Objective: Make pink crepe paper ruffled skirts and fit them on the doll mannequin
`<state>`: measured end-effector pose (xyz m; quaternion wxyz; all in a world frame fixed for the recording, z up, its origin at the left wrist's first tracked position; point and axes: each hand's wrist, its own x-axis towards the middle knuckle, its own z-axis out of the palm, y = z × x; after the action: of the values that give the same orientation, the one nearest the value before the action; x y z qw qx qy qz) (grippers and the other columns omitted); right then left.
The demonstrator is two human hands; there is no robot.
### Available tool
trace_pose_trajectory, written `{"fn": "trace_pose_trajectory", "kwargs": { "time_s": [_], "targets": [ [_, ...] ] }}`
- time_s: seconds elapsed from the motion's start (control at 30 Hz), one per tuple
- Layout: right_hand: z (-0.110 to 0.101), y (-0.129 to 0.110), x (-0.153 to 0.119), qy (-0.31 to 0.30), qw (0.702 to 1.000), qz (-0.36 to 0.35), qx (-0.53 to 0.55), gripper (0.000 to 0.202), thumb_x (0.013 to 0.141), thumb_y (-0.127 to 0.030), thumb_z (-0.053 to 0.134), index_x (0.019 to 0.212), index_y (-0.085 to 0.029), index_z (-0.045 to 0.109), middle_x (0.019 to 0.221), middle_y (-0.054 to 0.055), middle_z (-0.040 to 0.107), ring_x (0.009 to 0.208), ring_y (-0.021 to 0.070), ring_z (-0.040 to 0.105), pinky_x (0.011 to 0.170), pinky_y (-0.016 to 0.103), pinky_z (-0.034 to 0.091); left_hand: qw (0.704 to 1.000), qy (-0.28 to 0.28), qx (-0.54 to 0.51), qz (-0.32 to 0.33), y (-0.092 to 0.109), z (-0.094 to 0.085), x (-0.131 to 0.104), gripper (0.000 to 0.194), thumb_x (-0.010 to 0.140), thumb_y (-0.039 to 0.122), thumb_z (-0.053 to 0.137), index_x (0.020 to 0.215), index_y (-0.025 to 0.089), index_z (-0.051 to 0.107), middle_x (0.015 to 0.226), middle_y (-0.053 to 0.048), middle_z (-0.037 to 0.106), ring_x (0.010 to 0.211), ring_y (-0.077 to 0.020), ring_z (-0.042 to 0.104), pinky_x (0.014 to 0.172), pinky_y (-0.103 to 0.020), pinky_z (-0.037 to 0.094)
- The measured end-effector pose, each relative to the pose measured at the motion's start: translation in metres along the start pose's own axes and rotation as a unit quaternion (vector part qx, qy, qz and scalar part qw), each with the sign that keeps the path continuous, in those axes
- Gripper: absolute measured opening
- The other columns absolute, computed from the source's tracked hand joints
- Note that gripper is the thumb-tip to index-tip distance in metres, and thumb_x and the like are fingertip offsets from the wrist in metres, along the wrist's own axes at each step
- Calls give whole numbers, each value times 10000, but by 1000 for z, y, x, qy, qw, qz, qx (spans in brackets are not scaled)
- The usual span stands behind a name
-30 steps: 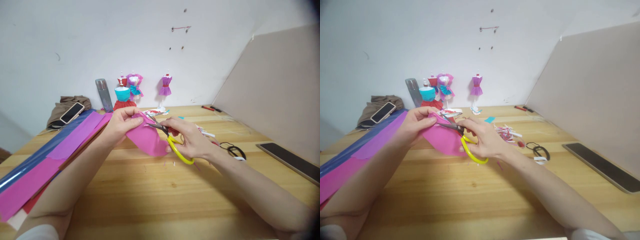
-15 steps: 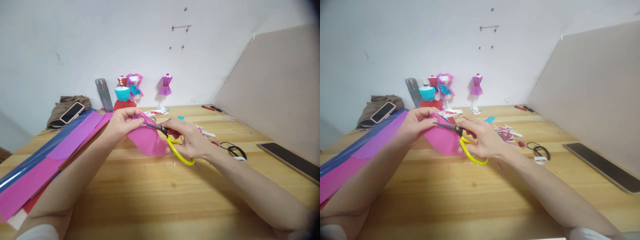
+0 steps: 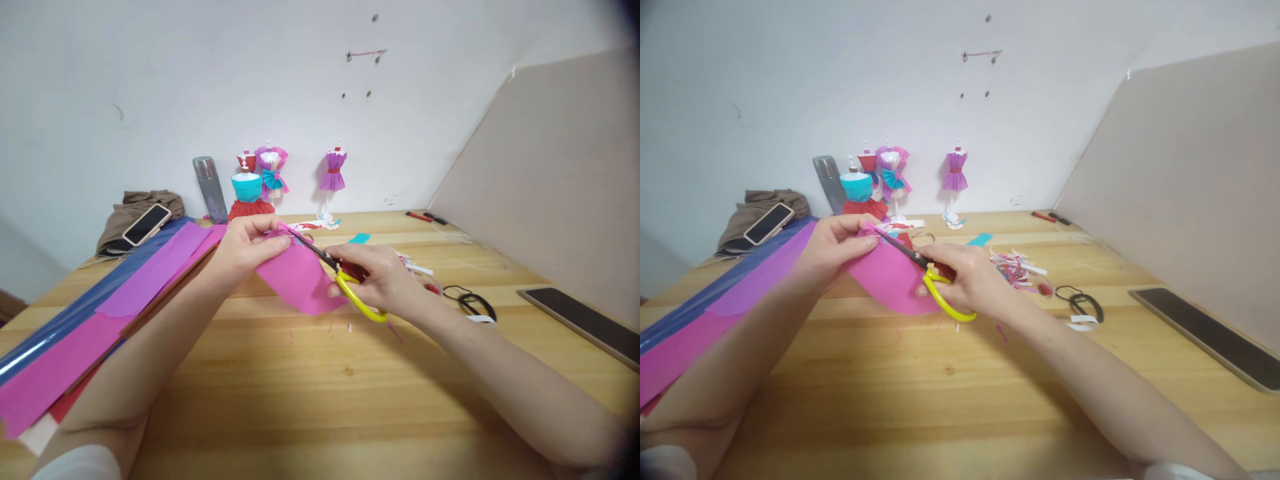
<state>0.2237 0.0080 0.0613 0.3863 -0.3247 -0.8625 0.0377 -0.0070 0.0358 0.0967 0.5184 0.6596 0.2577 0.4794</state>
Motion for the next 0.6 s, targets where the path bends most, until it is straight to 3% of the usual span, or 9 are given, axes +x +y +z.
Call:
{"fn": "trace_pose_trajectory", "kwargs": {
  "time_s": [0.27,0.6],
  "targets": [
    [-2,-4,-1,0,1000,20,-18,365,874,-517,614,979,-172,668,620,-3,550,535,127,454,524,256,350,1000,5,25,1,0,-1,1,189,683,305,791,692,152,679,737,-13,655,652,-122,567,600,-220,443],
    [-14,0,-9,42,992,109,-37,361,836,-519,642,992,-194,659,619,-11,529,521,135,461,506,266,351,997,25,65,-18,5,-4,1,161,680,286,766,707,145,692,686,-3,623,611,-115,545,558,-218,391]
  ]
}}
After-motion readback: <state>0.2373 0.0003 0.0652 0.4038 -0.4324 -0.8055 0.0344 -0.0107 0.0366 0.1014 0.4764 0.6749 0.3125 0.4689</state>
